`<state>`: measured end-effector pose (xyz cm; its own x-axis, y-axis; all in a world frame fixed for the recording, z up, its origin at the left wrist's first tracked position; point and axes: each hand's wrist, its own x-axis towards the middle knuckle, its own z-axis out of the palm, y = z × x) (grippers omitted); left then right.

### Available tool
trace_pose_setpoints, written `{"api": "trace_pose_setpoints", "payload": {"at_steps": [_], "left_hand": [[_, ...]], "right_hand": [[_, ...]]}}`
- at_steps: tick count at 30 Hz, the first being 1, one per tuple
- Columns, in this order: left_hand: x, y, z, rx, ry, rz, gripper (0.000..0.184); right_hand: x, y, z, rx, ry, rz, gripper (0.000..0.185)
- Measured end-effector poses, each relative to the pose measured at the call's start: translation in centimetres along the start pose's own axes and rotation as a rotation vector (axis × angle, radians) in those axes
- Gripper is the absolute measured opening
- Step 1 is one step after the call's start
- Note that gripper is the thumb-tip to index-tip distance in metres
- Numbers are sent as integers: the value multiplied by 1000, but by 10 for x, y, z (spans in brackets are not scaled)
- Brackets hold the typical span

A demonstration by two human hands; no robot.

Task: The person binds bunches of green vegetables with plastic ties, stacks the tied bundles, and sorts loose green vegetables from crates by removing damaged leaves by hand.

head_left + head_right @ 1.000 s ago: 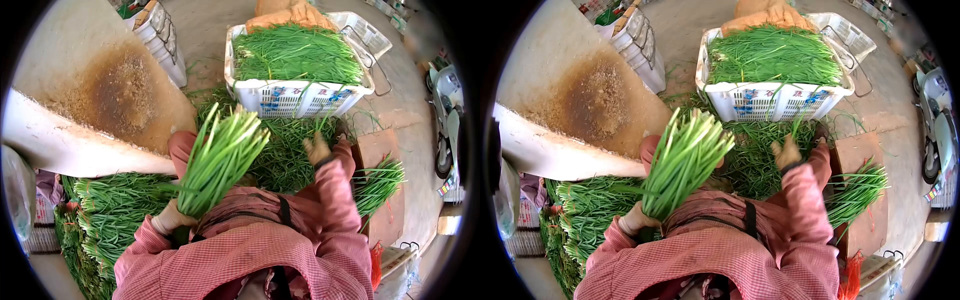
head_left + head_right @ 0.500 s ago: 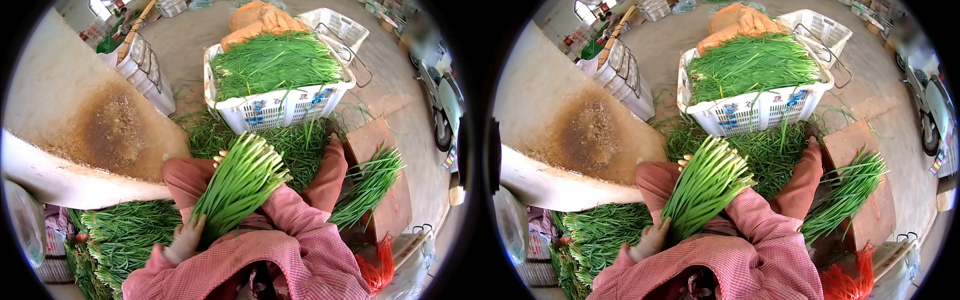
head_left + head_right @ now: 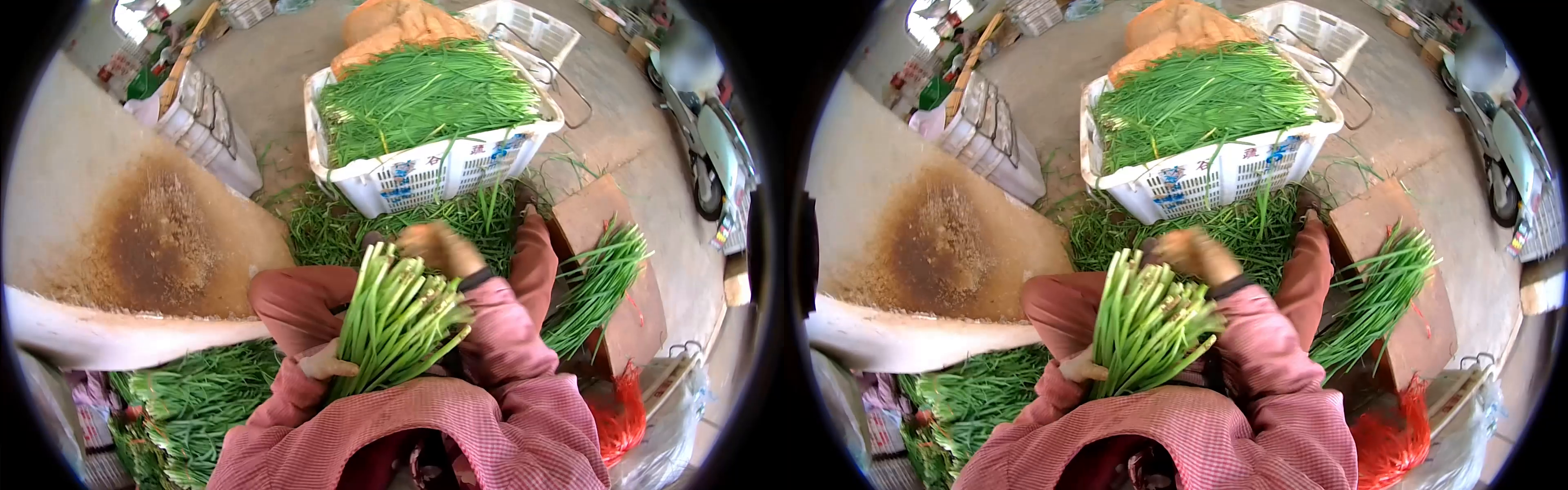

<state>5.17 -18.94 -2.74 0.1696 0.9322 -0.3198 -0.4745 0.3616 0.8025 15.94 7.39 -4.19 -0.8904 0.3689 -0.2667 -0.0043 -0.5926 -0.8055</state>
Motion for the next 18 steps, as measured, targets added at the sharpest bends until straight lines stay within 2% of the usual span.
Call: {"api": "trace_pose_setpoints", "payload": {"at_steps": [2,3,4,5,6,7,8,10,13,14,16,18], "left_hand": [[-15,5,9,-89,295,-18,64],[-15,1,17,-85,422,68,56],[-14,-2,22,-95,443,72,56],[-12,-3,25,-74,559,99,57],[-10,-6,27,-50,668,123,58],[-8,-8,29,-78,716,149,60],[-8,-7,31,-80,717,147,60],[-9,-2,38,0,822,143,62],[-12,-12,32,-2,857,158,64],[-14,-10,33,-3,863,156,64],[-13,-6,32,-60,724,141,66],[-11,-7,28,-66,660,130,65]], "right_hand": [[-12,-18,-34,-329,333,-306,36],[-18,-29,-23,-389,382,-387,28],[-31,-43,-9,-446,434,-472,19],[-37,-51,16,-582,349,-677,11],[-46,-50,44,-343,268,-625,6],[-46,-48,51,-996,226,-891,9],[-53,-43,70,-1085,146,-833,15],[-51,-10,87,-1338,90,-561,19],[-50,-2,84,-1474,134,-560,16],[-49,-4,80,-1503,102,-576,13],[-46,-12,73,-1786,162,-712,16],[-38,-27,55,-1935,211,-919,15]]}}
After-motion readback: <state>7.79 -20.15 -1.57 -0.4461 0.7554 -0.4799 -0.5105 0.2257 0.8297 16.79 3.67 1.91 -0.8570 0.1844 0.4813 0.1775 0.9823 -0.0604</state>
